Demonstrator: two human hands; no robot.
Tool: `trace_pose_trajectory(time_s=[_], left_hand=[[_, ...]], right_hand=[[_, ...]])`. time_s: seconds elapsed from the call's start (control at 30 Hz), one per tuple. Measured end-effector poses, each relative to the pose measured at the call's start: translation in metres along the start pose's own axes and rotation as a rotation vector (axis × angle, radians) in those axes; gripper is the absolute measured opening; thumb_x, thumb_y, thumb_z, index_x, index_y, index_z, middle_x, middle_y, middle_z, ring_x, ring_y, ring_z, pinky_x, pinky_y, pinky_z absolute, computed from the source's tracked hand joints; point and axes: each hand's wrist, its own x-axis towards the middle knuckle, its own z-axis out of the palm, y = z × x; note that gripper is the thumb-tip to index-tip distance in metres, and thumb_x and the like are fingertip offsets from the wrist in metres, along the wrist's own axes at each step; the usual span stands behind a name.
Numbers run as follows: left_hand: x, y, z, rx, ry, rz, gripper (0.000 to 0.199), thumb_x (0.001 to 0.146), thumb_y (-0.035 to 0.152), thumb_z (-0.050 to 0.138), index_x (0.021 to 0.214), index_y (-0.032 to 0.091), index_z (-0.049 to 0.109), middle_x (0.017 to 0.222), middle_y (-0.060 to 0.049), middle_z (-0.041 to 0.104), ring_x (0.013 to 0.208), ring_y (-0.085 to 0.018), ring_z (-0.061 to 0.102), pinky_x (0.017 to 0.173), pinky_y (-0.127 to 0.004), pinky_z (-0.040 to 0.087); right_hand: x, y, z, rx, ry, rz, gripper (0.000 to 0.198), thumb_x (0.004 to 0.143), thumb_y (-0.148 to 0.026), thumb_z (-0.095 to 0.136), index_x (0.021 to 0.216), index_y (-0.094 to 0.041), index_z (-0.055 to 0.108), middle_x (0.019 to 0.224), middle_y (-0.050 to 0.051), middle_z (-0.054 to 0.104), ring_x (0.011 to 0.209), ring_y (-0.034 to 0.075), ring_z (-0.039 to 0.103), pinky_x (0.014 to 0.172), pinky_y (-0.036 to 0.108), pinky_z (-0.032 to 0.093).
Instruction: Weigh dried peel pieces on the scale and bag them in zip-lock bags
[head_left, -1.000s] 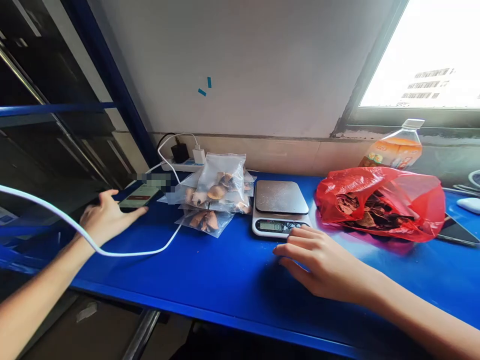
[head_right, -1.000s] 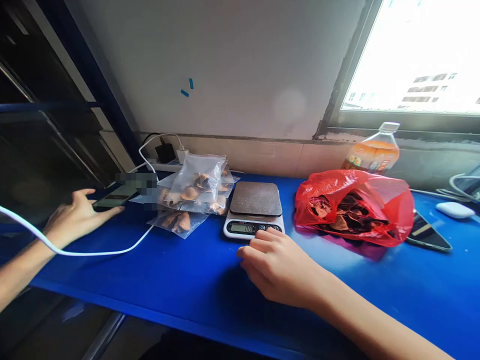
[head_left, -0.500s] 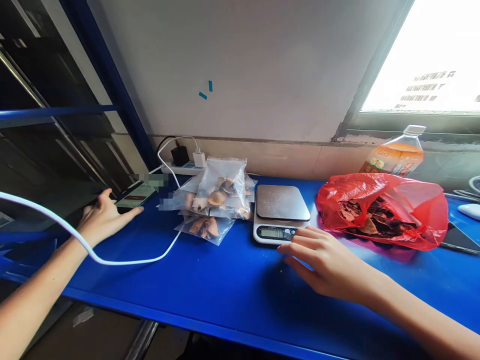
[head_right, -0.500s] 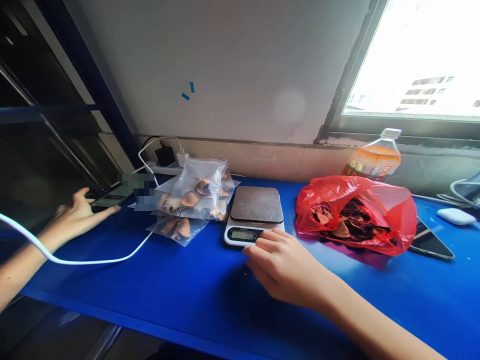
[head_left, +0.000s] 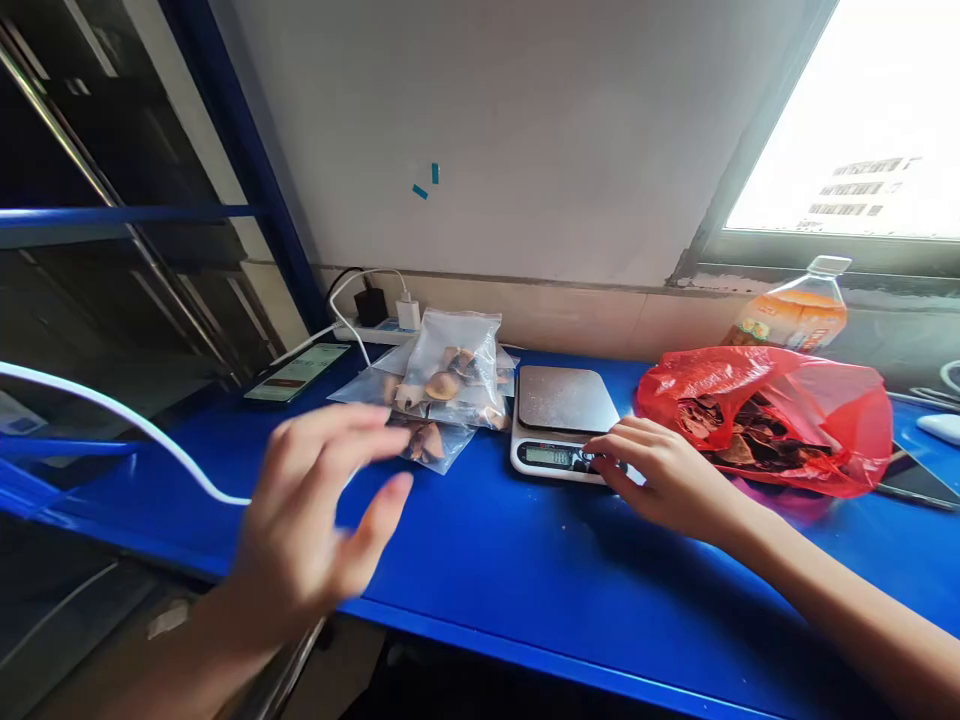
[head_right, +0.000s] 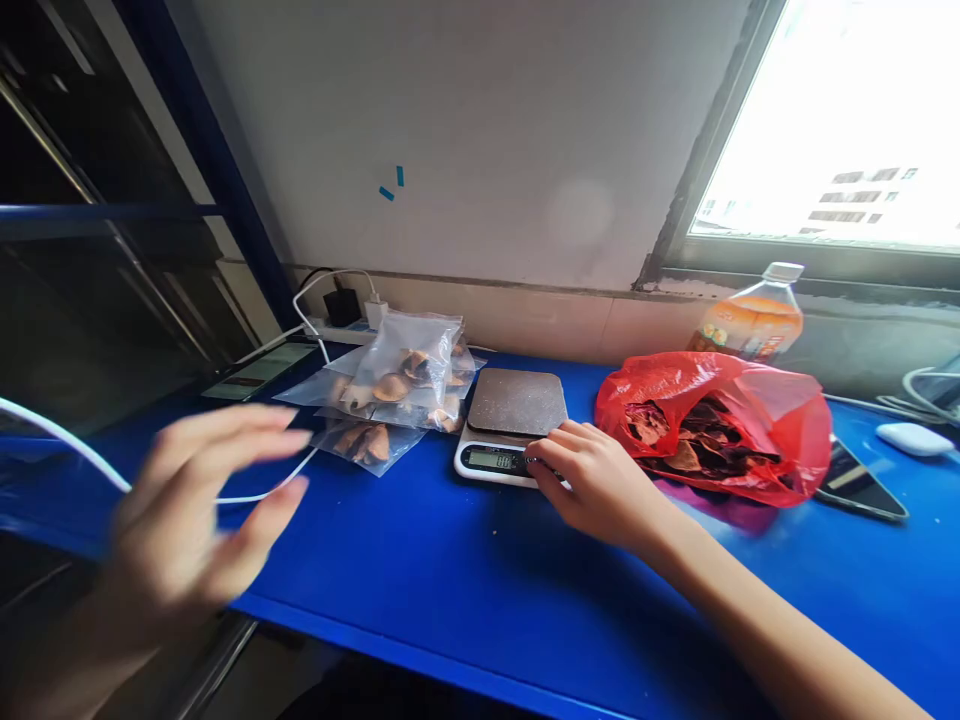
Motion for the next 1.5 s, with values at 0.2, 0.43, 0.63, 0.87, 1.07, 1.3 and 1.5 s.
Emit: trace_pose_trajectory(time_s=[0.2,0.43,0.63,0.87,1.07,1.3,1.5], left_hand=[[0.097,-0.021,0.083,0.076,-0.197,-0.208,0.053,0.083,0.038,0.065,0.128,0.012,0.053,0.123,-0.021,0.062,0.119,-0.039,0.058,0.102,-0.053,0.045],[0.107,-0.065,0.095,0.009,-0.279,-0.419,0.060,0.081,0.028,0.066,0.135,0.020,0.041,0.109,-0.010,0.069,0.096,-0.022,0.069,0.086,-0.034,0.054],[0.100,-0.074,0.088,-0.056,-0.329,-0.424,0.069,0.072,0.031,0.074,0.133,0.016,0.044,0.098,-0.010,0.072,0.085,-0.023,0.070,0.078,-0.034,0.055],[0.101,-0.057,0.077,-0.005,-0.253,-0.364,0.060,0.083,0.033,0.061,0.137,0.017,0.041,0.110,-0.011,0.068,0.102,-0.025,0.065,0.092,-0.038,0.050],[0.096,-0.053,0.082,-0.004,-0.389,-0.341,0.053,0.076,0.029,0.066,0.126,0.018,0.055,0.082,-0.004,0.069,0.087,-0.027,0.066,0.087,-0.039,0.050],[0.099,-0.040,0.071,-0.291,-0.449,-0.357,0.045,0.084,0.034,0.053,0.125,0.017,0.054,0.087,-0.006,0.064,0.077,-0.021,0.065,0.069,-0.032,0.054],[0.096,-0.012,0.041,-0.676,-0.763,-0.190,0.046,0.085,0.035,0.057,0.129,0.022,0.058,0.076,-0.002,0.061,0.066,-0.016,0.061,0.064,-0.029,0.054]], right_hand=[[-0.001,-0.003,-0.004,-0.002,0.068,-0.033,0.015,0.096,-0.020,0.052,0.097,-0.017,0.067,0.078,0.006,0.067,0.079,0.020,0.059,0.071,0.033,0.047],[-0.002,-0.006,-0.011,0.020,0.116,-0.057,0.013,0.095,-0.018,0.054,0.097,-0.016,0.066,0.078,0.006,0.067,0.080,0.020,0.059,0.072,0.034,0.048],[0.004,-0.015,-0.006,0.016,0.060,-0.047,0.018,0.097,-0.021,0.050,0.097,-0.017,0.067,0.081,0.008,0.069,0.082,0.019,0.060,0.074,0.034,0.049],[0.005,-0.015,-0.007,0.022,0.123,-0.008,0.016,0.096,-0.020,0.052,0.104,-0.017,0.066,0.084,0.008,0.071,0.080,0.020,0.060,0.073,0.035,0.050],[0.005,-0.016,-0.002,0.050,0.105,-0.008,0.016,0.095,-0.020,0.052,0.101,-0.014,0.066,0.082,0.008,0.069,0.080,0.020,0.059,0.071,0.034,0.050],[0.004,-0.016,-0.005,0.072,0.135,0.022,0.017,0.094,-0.021,0.052,0.107,-0.017,0.063,0.084,0.008,0.070,0.080,0.019,0.060,0.073,0.034,0.050],[0.004,-0.016,-0.010,0.189,0.338,0.158,0.024,0.094,-0.024,0.053,0.117,-0.019,0.056,0.084,0.005,0.068,0.077,0.017,0.062,0.072,0.032,0.051]])
